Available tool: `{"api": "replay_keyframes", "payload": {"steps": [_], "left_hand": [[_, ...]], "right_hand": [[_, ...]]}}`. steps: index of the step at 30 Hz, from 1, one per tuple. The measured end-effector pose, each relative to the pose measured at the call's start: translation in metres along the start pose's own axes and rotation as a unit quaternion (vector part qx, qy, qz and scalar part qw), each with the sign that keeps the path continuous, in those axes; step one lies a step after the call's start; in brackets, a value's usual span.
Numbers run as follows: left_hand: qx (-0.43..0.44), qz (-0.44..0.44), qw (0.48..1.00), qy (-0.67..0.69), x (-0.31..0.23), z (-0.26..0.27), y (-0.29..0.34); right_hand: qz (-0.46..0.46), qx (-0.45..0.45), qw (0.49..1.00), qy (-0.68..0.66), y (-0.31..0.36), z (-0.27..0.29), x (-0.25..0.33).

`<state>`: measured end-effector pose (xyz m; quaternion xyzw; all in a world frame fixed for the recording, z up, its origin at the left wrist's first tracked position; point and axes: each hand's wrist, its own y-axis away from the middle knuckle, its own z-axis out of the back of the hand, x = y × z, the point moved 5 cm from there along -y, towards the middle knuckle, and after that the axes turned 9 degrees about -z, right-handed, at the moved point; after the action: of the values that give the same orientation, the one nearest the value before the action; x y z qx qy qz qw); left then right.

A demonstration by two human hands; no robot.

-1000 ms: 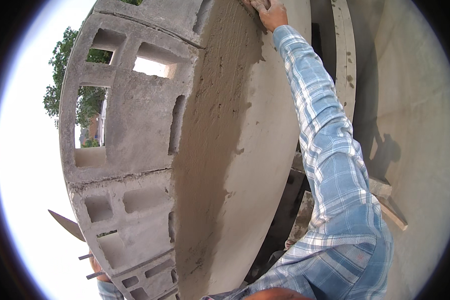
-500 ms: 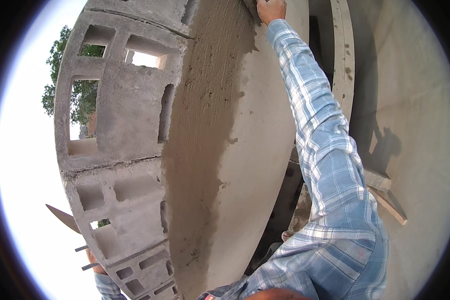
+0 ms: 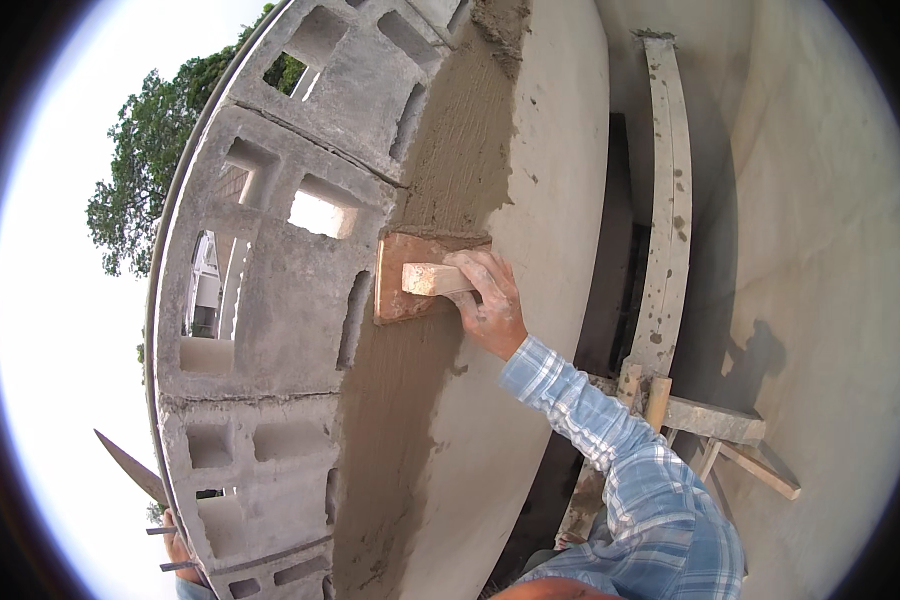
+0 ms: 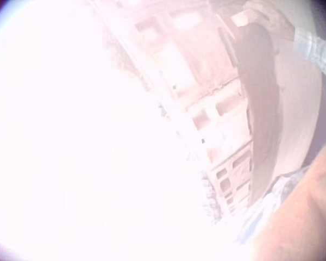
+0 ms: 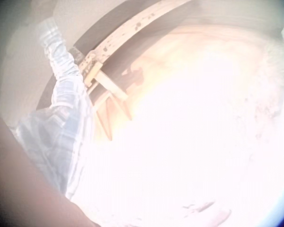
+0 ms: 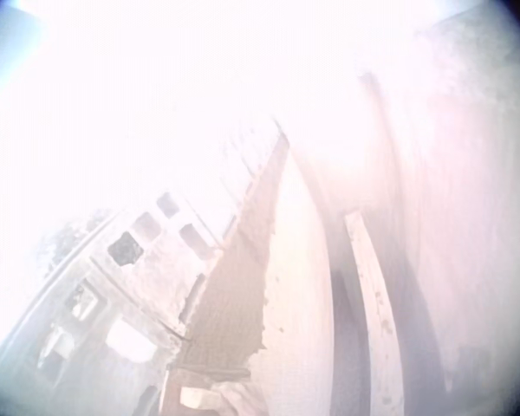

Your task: The person scoops wet cement from a bucket using a trowel and applies it to a curved wall made of hollow blocks. The person then smooths the applied cement with a wooden float, repeatedly scraping and leveling the surface.

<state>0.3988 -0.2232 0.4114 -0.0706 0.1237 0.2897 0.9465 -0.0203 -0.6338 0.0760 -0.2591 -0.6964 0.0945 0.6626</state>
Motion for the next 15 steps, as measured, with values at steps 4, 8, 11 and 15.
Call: {"api": "replay_keyframes", "payload": {"steps": [4, 8, 11, 15], "left_hand": [[0.004, 0.005, 1.000, -0.012, -0.001, 0.003, 0.000], [0.011, -0.014, 1.000, -0.015, -0.003, 0.004, -0.007], [0.010, -0.014, 1.000, -0.022, 0.012, 0.014, 0.014], [0.032, -0.062, 0.997, -0.030, 0.013, 0.021, -0.003]], "right_hand": [[-0.088, -0.077, 0.993, 0.022, -0.115, 0.010, -0.048], [-0.083, -0.137, 0.981, 0.107, -0.280, 0.047, -0.108], [-0.083, -0.091, 0.985, 0.118, -0.265, 0.033, -0.107], [-0.065, -0.040, 0.995, 0.067, -0.124, 0.029, -0.055]]}}
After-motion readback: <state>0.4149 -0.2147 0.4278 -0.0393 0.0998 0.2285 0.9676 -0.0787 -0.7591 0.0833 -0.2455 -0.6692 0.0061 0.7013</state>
